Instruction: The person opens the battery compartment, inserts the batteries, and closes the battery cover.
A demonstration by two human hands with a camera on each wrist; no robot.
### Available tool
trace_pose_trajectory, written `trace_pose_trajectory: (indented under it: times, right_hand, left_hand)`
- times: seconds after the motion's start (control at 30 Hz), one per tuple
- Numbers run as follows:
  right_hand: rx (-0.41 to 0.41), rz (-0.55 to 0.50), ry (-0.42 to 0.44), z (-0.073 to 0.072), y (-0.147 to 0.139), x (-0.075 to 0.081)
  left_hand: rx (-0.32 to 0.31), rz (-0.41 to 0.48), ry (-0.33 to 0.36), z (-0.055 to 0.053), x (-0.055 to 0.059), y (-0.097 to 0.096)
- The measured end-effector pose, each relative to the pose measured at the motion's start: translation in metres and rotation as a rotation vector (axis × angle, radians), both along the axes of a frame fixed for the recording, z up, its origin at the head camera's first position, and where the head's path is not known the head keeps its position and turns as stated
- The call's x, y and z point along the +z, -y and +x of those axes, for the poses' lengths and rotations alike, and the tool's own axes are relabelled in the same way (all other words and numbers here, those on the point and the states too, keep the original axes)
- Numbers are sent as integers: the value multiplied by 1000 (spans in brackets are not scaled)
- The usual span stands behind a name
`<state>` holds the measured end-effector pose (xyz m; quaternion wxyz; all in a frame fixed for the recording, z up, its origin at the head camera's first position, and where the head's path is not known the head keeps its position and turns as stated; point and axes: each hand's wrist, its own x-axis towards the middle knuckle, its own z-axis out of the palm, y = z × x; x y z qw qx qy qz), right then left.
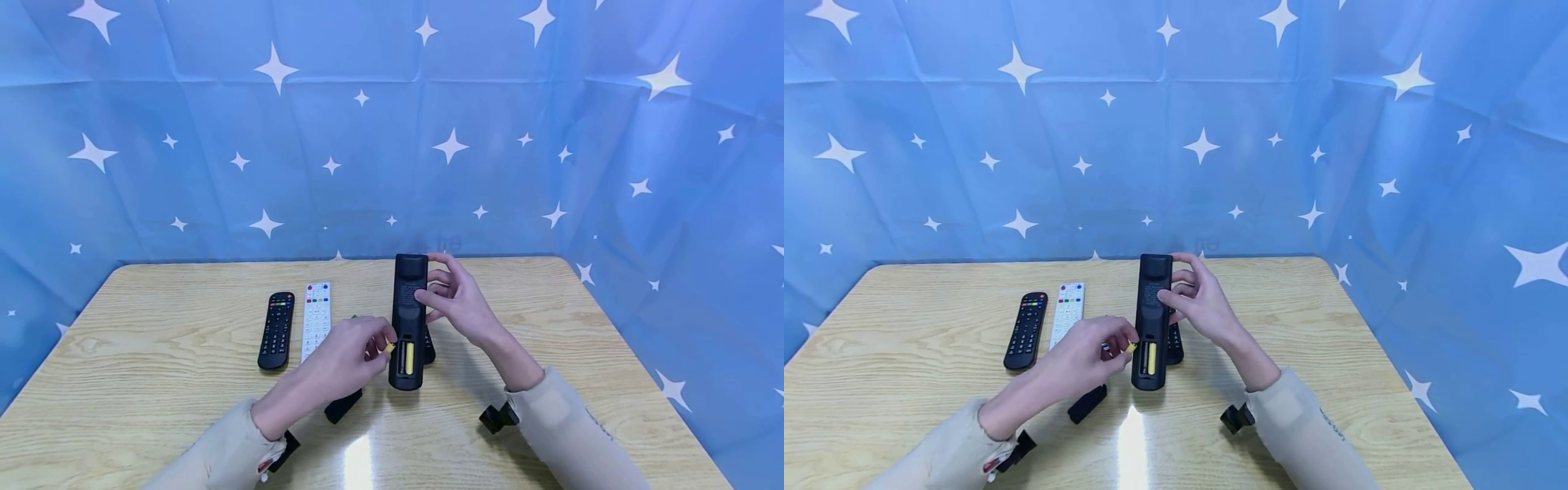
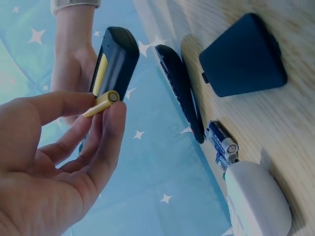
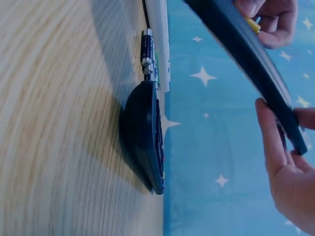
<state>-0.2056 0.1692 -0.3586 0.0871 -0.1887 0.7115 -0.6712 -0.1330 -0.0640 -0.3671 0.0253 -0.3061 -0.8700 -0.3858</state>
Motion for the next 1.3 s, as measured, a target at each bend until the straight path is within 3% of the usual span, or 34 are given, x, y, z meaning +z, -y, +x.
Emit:
trace_pose_trajectory:
  times: [0.27,0.67,0.9,1.03,1.3]
  right_hand:
    - [15,-16,-6,-1,0,0]
    - [28,-20,-11,0,1,-1]
    - [24,-22,-8,-1,2,0]
    - [20,-21,-6,-1,3,1]
    - [25,-28,-4,0,4,1]
  left_hand:
    - [-8,25,-14,2,2,-2]
    - [-24,133,-43,2,-1,-6]
    - [-9,178,-4,3,-1,-8]
    - [10,171,-5,4,0,-9]
    - [37,133,-86,5,-3,-10]
